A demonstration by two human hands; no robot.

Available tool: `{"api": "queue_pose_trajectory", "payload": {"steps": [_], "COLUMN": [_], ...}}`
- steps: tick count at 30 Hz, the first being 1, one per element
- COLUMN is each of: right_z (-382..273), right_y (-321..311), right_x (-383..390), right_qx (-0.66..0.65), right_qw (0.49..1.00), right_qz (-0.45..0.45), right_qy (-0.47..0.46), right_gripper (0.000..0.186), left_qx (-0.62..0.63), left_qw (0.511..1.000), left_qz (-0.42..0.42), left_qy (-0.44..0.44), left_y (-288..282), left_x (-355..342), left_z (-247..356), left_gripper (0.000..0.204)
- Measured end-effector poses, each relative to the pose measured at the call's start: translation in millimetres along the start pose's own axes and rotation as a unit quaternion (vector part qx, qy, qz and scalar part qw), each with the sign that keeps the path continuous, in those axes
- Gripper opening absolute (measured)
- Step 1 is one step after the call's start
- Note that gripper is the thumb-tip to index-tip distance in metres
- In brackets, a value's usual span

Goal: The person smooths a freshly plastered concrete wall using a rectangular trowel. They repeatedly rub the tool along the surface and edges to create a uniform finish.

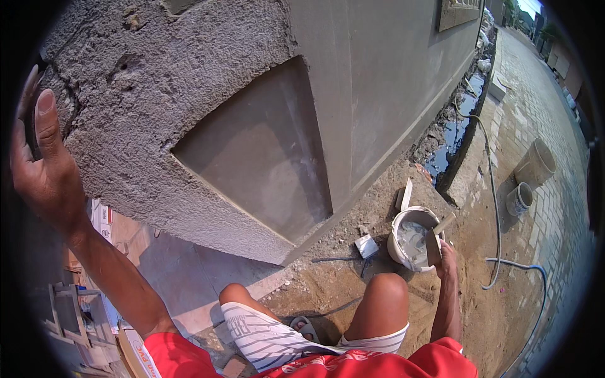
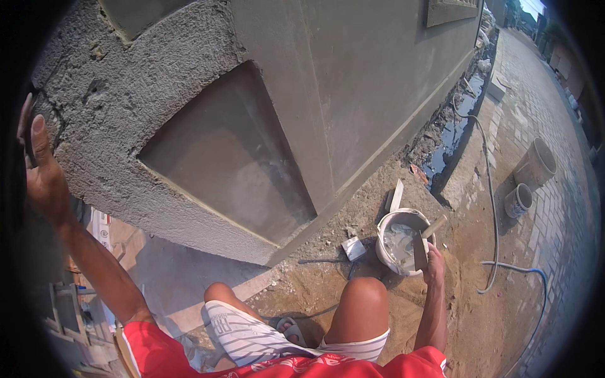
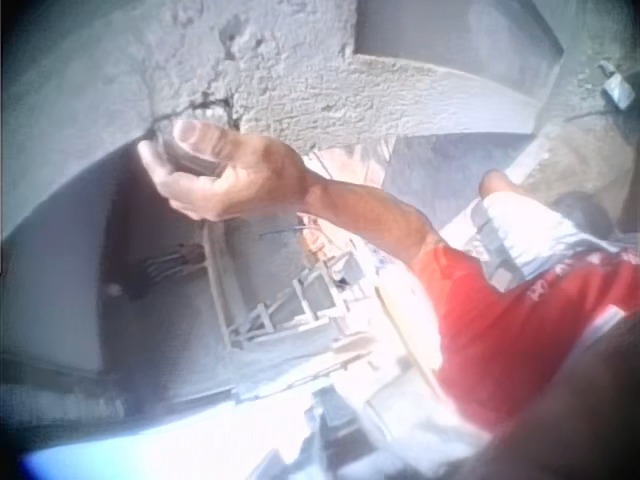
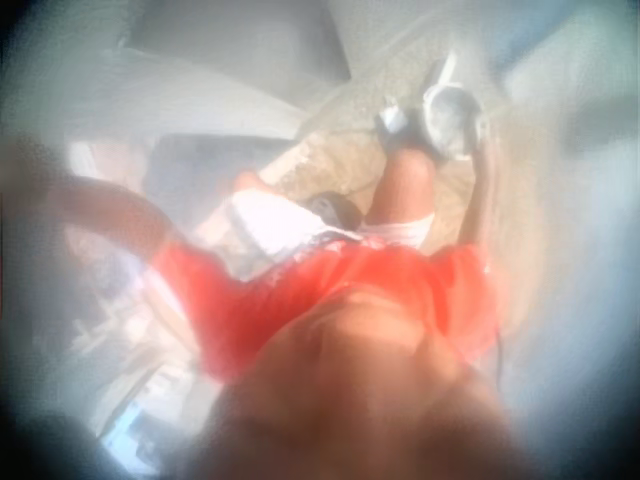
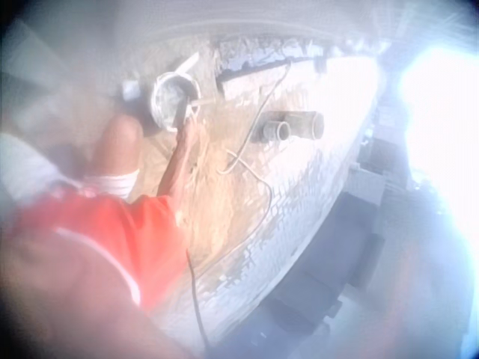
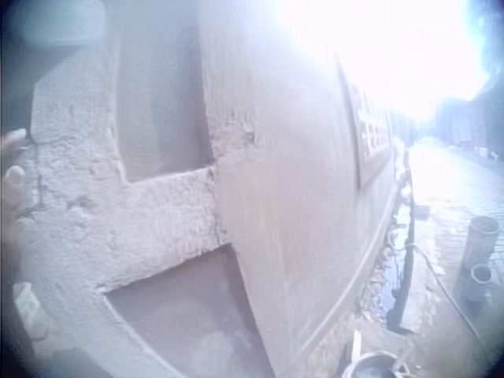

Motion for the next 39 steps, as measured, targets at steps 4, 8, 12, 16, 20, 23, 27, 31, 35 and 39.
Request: {"api": "queue_pose_trajectory", "payload": {"steps": [4, 8, 12, 16, 20, 23, 27, 31, 35, 39], "right_z": [-67, -151, -241, -297, -325, -336, -338, -338, -346, -344], "right_y": [74, 188, 281, 366, 413, 423, 433, 445, 430, 418], "right_x": [23, 31, 69, 107, 105, 105, 105, 99, 84, 91], "right_qx": [-0.162, -0.134, 0.214, 0.341, 0.352, 0.346, 0.331, 0.340, 0.332, 0.284], "right_qw": [0.982, 0.961, 0.817, 0.595, 0.460, 0.420, 0.390, 0.374, 0.388, 0.423], "right_qz": [-0.039, -0.164, -0.145, -0.075, -0.073, -0.061, -0.056, -0.032, 0.008, 0.003], "right_qy": [-0.085, -0.180, -0.515, -0.724, -0.812, -0.837, -0.857, -0.862, -0.860, -0.861], "right_gripper": [0.040, 0.049, 0.046, 0.045, 0.046, 0.049, 0.051, 0.052, 0.053, 0.050], "left_qx": [-0.046, -0.056, -0.046, -0.064, -0.047, -0.035, -0.034, -0.012, -0.026, -0.049], "left_qw": [0.999, 0.997, 0.997, 0.997, 0.998, 0.999, 0.999, 1.000, 0.999, 0.999], "left_qz": [-0.002, 0.024, 0.040, 0.009, 0.011, 0.017, 0.020, 0.022, 0.024, 0.023], "left_qy": [0.013, 0.040, 0.045, 0.045, 0.037, 0.012, -0.006, 0.009, -0.010, 0.003], "left_y": [-2, -9, -3, -4, -5, -1, 1, 0, 1, -1], "left_x": [-2, -1, 2, 0, 2, 6, 8, 5, 1, -1], "left_z": [7, 4, 4, 3, -2, -1, 2, -2, 6, 7], "left_gripper": [0.034, 0.028, 0.026, 0.029, 0.029, 0.029, 0.029, 0.028, 0.027, 0.026]}}
Point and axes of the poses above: each hand's wrist, its own x-axis away from the middle knuckle, its own y-axis out of the palm, z = x × y, the point moved 5 cm from there along -x, towards the middle knuckle, and after that the axes turned 5 degrees about y, right-handed, at the moved point
